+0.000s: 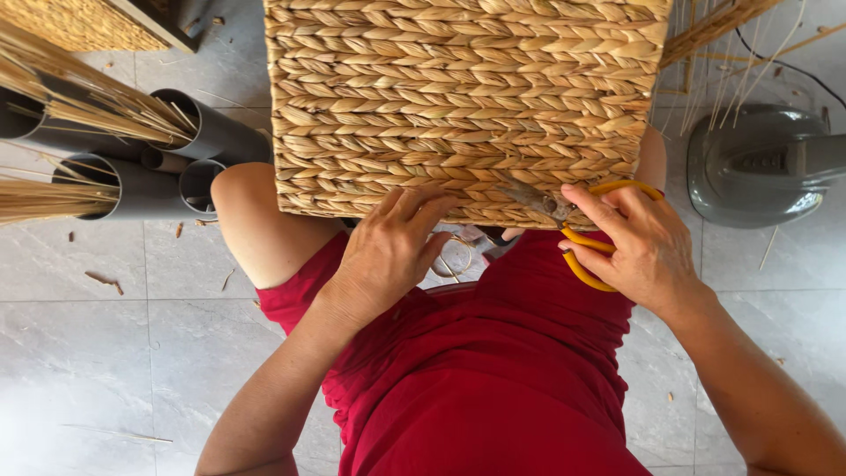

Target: The person sits on the floor with a woven water-hyacinth basket on their lap and uses scissors to trim the protruding bamboo stick ends along the basket's rim. They rotate the basket to reach each side, pull off cut pieces by hand, and brush loose debris off the woven surface.

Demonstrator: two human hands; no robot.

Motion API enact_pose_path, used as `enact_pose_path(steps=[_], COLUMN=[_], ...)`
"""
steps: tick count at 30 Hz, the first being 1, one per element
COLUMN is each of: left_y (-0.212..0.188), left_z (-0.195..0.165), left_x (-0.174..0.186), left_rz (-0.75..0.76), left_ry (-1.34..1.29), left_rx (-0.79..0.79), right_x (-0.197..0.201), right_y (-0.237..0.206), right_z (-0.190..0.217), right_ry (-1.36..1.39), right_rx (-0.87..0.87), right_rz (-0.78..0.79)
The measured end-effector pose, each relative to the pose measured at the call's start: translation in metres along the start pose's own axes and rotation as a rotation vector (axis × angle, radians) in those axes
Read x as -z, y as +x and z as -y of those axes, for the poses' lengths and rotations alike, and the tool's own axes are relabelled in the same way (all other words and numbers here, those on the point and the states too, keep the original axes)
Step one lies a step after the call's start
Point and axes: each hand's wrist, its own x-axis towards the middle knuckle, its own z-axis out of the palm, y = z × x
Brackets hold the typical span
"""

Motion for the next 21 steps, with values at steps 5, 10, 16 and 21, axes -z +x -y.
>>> enact_pose_path(steps=[5, 10, 16, 21], left_y=[-0.010, 0.003, 0.016, 0.013], left_z=[0.009, 0.051, 0.074, 0.081], left_x=[-0.007, 0.008, 0.005, 0.014], left_rz=[-0.119, -0.329, -0.363, -0.331], left_ry=[0.093, 0.282, 0.102, -0.501], left_rx=[0.006, 0.106, 0.131, 0.435], right_x=[-0.001, -0.007, -0.012, -0.024], right_y=[0.009, 0.028, 0.061, 0.087], right_z=[0.001, 0.011, 0.028, 0.045], right_ry=[0.001, 0.047, 0.058, 0.096], right_rx=[0.018, 0.097, 0.190, 0.280], right_rz=[0.028, 0.014, 0.004, 0.014])
